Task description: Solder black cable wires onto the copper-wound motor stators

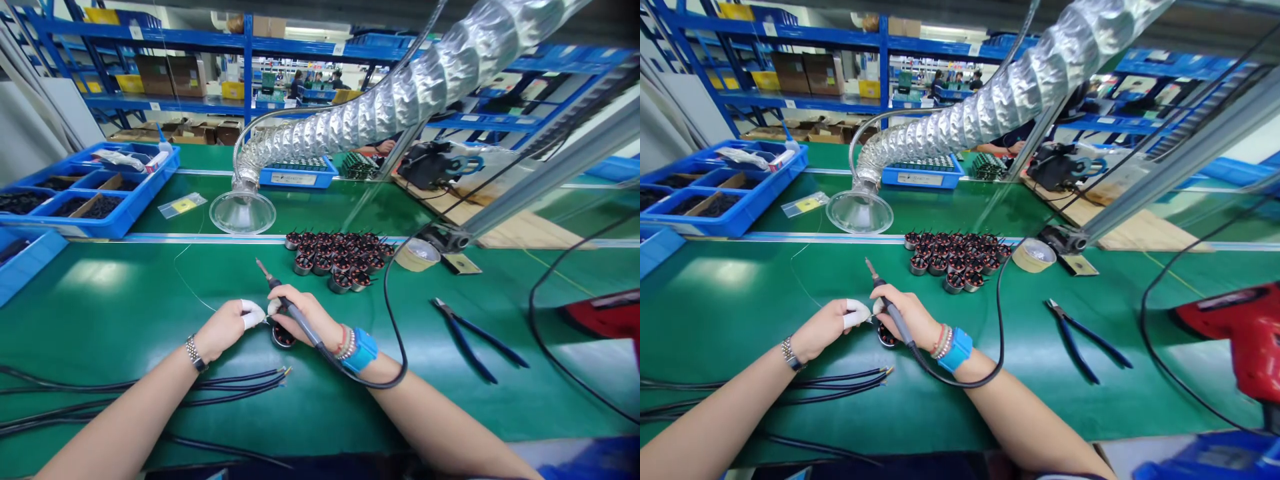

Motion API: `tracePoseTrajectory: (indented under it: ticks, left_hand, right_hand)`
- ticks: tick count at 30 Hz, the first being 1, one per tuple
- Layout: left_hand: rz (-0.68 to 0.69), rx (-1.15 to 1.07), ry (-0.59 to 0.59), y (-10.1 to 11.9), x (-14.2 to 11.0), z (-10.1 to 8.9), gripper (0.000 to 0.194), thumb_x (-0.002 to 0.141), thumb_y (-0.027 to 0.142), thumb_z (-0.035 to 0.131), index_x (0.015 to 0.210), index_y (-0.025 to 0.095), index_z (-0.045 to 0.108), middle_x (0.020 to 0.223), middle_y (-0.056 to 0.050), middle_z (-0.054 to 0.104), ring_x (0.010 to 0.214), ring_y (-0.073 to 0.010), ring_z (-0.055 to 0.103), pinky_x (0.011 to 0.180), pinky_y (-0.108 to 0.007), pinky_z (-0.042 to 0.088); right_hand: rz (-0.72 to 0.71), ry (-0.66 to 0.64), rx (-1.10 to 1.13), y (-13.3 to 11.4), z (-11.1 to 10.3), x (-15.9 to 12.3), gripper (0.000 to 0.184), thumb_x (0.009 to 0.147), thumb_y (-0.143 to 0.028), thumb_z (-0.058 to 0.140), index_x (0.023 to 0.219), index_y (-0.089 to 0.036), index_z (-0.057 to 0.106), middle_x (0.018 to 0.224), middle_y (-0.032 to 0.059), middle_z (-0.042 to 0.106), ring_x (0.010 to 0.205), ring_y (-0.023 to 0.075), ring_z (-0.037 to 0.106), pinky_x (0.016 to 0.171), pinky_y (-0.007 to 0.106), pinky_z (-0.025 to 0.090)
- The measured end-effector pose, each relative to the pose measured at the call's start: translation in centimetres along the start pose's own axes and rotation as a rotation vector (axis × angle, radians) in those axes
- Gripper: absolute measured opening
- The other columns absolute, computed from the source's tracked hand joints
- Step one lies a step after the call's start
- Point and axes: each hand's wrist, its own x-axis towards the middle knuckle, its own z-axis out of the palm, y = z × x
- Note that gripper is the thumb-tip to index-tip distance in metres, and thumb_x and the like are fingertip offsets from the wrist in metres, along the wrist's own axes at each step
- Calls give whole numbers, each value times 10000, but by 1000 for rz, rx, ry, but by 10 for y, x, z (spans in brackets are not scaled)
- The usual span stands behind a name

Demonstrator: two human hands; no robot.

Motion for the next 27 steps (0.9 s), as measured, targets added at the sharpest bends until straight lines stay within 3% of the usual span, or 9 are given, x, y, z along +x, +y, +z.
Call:
tracePoseTrajectory:
  ticks: [8, 13, 19, 23, 27]
  left_hand:
    - [28, 15, -35, 1, 0, -2, 247, 716, 369, 550, 606, 152, 508, 570, 46, 402, 554, -99, 320, 552, -232, 254]
    - [-28, -18, -11, 1, 0, -2, 249, 703, 388, 567, 650, 148, 531, 578, 50, 396, 543, -92, 283, 530, -230, 219]
    - [-59, -87, -44, -2, 1, 1, 265, 719, 376, 540, 599, 151, 467, 544, 55, 360, 498, -77, 260, 494, -232, 194]
    - [-109, -163, -29, -3, 2, 2, 254, 692, 368, 545, 599, 150, 454, 549, 51, 393, 463, -62, 274, 465, -224, 201]
    - [-165, -217, -26, -5, 0, 3, 222, 655, 345, 546, 602, 149, 457, 541, 53, 400, 449, -55, 287, 445, -213, 202]
  right_hand:
    - [-23, -66, -25, -4, -6, 7, 311, 730, -68, 527, 1000, -215, 479, 786, -11, 625, 653, 99, 593, 647, 200, 468]
    - [37, 109, -70, -6, -4, -5, 292, 744, -89, 518, 1002, -218, 474, 750, -18, 594, 608, 97, 559, 618, 197, 459]
    - [74, 223, -94, -11, 18, -23, 335, 727, -102, 559, 1026, -219, 464, 776, 4, 586, 666, 127, 570, 649, 233, 479]
    - [-19, 331, -204, -14, 32, -28, 266, 768, -95, 508, 1004, -215, 482, 759, 24, 582, 668, 148, 567, 630, 260, 484]
    - [-107, 305, -302, -11, 39, -35, 243, 815, -86, 464, 1015, -221, 496, 743, 23, 605, 661, 146, 591, 636, 259, 494]
